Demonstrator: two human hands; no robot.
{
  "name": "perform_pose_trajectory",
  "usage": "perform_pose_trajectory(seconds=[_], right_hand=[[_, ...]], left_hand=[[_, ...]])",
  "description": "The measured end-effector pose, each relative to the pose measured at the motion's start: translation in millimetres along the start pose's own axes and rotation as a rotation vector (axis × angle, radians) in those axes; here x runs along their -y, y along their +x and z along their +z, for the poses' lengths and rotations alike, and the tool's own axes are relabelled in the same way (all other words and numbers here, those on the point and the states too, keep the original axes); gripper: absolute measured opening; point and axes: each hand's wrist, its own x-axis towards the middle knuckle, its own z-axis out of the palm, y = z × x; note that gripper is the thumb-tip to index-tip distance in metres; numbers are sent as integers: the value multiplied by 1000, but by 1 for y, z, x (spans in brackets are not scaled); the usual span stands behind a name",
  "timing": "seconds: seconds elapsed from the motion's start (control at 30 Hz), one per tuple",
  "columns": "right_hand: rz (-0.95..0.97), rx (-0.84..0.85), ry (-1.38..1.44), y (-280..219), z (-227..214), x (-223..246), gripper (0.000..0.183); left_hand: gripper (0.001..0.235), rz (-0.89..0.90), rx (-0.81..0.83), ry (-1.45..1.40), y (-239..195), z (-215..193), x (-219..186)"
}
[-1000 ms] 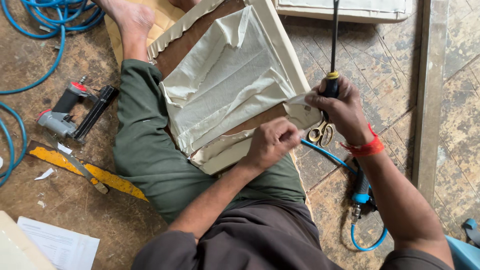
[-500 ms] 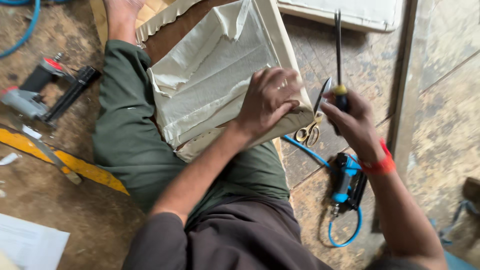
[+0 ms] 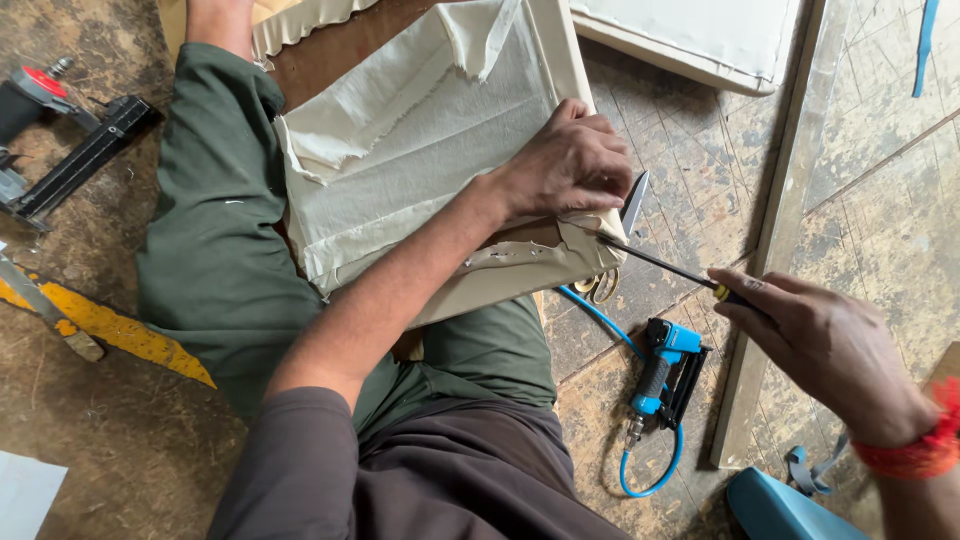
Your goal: The person sits on the floor and works on a rectangular furniture cushion, using a screwdriver, pliers, and a staple gun to remove staples and trim excess fabric. The person repeatedly pulls and folds the fabric edges while securing them with the staple gun.
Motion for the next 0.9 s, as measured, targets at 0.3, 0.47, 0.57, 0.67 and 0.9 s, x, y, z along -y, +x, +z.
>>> perform_pose_trajectory(seconds=[0.3,0.47,0.57,0.67,0.9], right_hand=[[-2,381,-543,13,-20,3,51],[-240,252,-147,65,-9,-52,42],[-331,240,57,90,5,-79,39],[-320,349,70,106,22,-71,41],[-466,265,219,130,25,0,35]], left_hand=[[22,205,-86,-149,-14,5,13],[15,125,-48,-112,-14,7,4],[14,131,-66,-130,-15,4,5],[13,132,-67,-191,-16,3,6],[12,160,-114,-211,-14,3,2]])
